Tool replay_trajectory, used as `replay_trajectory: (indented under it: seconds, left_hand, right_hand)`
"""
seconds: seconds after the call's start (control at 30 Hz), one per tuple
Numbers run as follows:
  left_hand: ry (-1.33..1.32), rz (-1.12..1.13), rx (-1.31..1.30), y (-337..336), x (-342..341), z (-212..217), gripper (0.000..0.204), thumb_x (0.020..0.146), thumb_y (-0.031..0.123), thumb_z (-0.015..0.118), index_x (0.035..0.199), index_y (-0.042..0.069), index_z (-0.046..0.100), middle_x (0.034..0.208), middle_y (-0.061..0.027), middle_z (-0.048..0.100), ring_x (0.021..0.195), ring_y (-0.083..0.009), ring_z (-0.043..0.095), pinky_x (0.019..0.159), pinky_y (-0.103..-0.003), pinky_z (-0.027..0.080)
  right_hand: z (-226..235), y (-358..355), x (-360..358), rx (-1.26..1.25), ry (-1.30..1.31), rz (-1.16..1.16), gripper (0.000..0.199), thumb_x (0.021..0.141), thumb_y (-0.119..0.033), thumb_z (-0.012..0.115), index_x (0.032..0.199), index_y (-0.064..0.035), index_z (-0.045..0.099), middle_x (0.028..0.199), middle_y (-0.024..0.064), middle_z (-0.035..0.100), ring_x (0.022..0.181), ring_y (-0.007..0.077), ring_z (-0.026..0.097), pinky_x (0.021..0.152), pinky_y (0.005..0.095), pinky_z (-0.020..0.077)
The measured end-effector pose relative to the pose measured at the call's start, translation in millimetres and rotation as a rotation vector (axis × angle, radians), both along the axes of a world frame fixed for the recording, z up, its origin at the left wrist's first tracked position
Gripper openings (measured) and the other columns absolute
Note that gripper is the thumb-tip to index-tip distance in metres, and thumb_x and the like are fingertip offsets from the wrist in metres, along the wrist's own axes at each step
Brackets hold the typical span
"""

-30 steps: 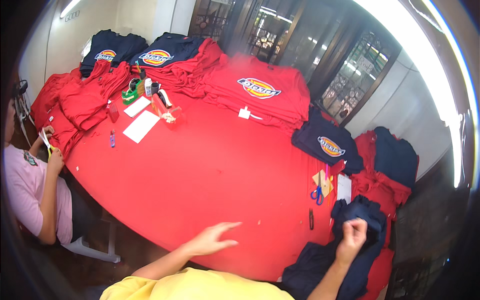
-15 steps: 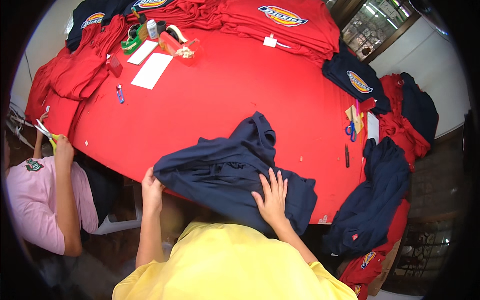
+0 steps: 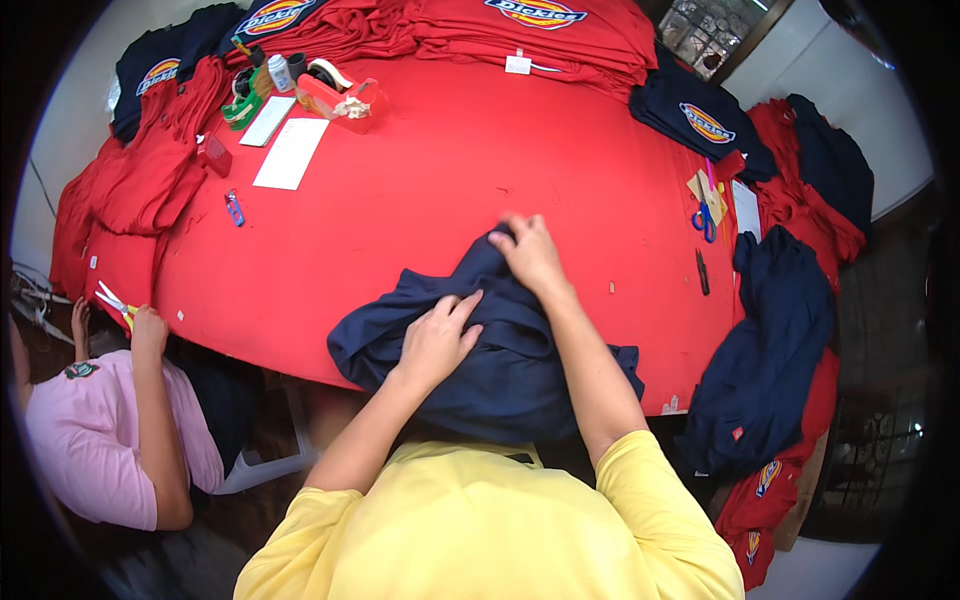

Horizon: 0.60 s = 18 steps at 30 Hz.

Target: The person picks up a dark blue shirt from a pile, lays it flat on a red table, and folds it.

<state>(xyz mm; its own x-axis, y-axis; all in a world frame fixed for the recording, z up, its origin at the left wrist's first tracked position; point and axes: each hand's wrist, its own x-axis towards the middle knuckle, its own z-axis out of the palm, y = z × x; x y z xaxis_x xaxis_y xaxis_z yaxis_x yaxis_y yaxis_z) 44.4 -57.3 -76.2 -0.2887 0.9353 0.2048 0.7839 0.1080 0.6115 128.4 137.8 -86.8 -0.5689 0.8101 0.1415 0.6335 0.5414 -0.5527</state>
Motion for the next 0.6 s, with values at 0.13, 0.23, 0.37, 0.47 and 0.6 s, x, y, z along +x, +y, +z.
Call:
replay_trajectory:
  seconds: [0.13, 0.23, 0.37, 0.47, 0.6]
  left_hand:
    - [-0.396, -0.021, 0.015, -49, -36, -6, 0.018, 0.081, 0.007, 0.063, 0.098, 0.001, 0.065, 0.088, -0.0127, 0.065, 0.084, -0.0253, 0.065, 0.074, -0.032, 0.05]
    - [-1.014, 0.392, 0.152, -131, -100, -20, 0.015, 0.084, 0.0, 0.059, 0.098, 0.001, 0.065, 0.081, -0.0008, 0.062, 0.066, -0.0064, 0.055, 0.061, -0.021, 0.044]
    - [-0.682, 0.619, 0.539, -206, -154, 12, 0.015, 0.096, 0.005, 0.049, 0.102, 0.002, 0.063, 0.089, -0.0002, 0.063, 0.065, -0.0029, 0.05, 0.055, -0.018, 0.036]
    - [-0.591, 0.725, 0.814, -228, -171, 48, 0.02, 0.097, 0.01, 0.051, 0.111, 0.001, 0.062, 0.103, -0.0054, 0.063, 0.09, -0.012, 0.06, 0.08, -0.024, 0.048]
    - [-0.496, 0.882, 1.176, -270, -171, 117, 0.028, 0.098, 0.016, 0.05, 0.123, 0.003, 0.054, 0.102, -0.0074, 0.062, 0.084, -0.0142, 0.061, 0.076, -0.027, 0.052]
  right_hand:
    - [-12, -35, 47, -0.14, 0.167, 0.175, 0.021, 0.086, -0.02, 0.066, 0.093, -0.0021, 0.057, 0.09, 0.0147, 0.062, 0.084, 0.03, 0.061, 0.076, 0.0407, 0.0481]
    - [4, -69, 99, -0.676, 0.109, 0.096, 0.016, 0.084, -0.011, 0.067, 0.09, -0.0015, 0.056, 0.074, 0.0066, 0.059, 0.069, 0.015, 0.057, 0.066, 0.0318, 0.0466]
    - [24, -108, 120, -0.693, -0.007, 0.437, 0.017, 0.08, -0.005, 0.071, 0.09, -0.0005, 0.058, 0.075, 0.0046, 0.06, 0.066, 0.0111, 0.057, 0.062, 0.027, 0.0466]
    - [47, -135, 94, -0.649, 0.013, 0.717, 0.028, 0.077, -0.013, 0.077, 0.093, -0.0009, 0.059, 0.082, 0.0083, 0.062, 0.07, 0.0166, 0.059, 0.065, 0.0293, 0.0477]
    - [99, -173, 61, -0.621, -0.036, 1.117, 0.028, 0.082, -0.024, 0.072, 0.095, -0.0041, 0.057, 0.089, 0.0113, 0.06, 0.079, 0.0297, 0.06, 0.068, 0.0373, 0.0493]
